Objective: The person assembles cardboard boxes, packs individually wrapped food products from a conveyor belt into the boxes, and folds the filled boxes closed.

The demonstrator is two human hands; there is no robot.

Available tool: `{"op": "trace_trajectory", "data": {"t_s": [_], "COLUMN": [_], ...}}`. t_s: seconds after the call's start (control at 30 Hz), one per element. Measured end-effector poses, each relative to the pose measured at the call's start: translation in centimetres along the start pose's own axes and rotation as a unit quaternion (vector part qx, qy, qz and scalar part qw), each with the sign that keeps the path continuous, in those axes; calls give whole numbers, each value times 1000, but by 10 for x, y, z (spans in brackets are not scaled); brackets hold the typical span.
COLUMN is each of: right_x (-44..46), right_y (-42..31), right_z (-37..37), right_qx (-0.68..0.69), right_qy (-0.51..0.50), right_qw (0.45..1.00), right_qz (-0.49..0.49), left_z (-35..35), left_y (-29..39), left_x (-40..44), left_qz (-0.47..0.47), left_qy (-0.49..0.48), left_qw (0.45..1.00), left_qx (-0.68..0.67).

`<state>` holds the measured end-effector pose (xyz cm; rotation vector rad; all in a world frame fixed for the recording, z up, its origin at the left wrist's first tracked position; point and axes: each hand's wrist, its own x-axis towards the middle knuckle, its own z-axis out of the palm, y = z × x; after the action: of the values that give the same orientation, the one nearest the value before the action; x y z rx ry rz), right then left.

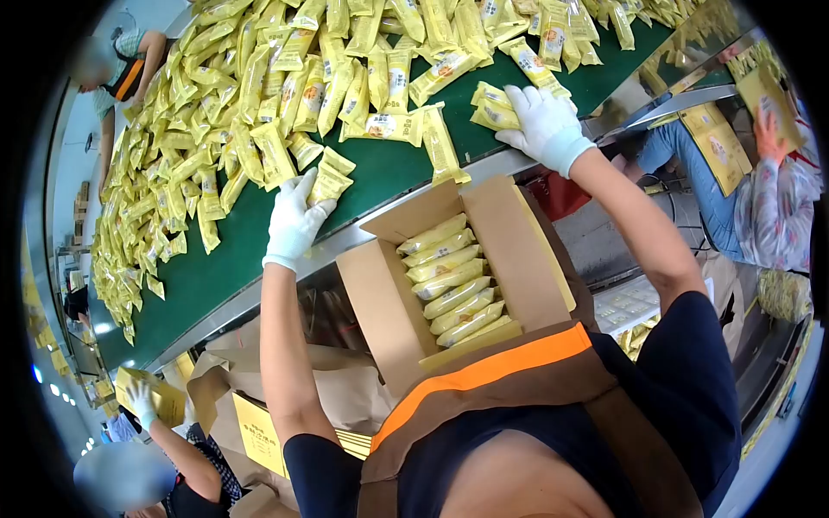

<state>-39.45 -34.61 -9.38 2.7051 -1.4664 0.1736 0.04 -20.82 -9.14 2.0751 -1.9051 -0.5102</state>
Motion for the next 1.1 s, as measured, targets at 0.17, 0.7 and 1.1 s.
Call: {"op": "trace_trajectory", "data": {"t_s": [0.17,0.7,1.1], "right_x": [63,82,49], "right_y": [1,-33,-43], "right_z": [-39,-56,-59], "right_qx": [118,31,192], "right_qy": [-77,-189,-154], "right_qw": [989,978,966], "right_qz": [-46,-76,-78], "left_z": [12,-7,0], "left_y": [-16,13,-23], "left_x": [-1,35,-32], "left_qz": [23,-11,11], "left_qy": [18,73,186], "left_qw": [1000,997,979], "left_qx": [-3,-18,78]}}
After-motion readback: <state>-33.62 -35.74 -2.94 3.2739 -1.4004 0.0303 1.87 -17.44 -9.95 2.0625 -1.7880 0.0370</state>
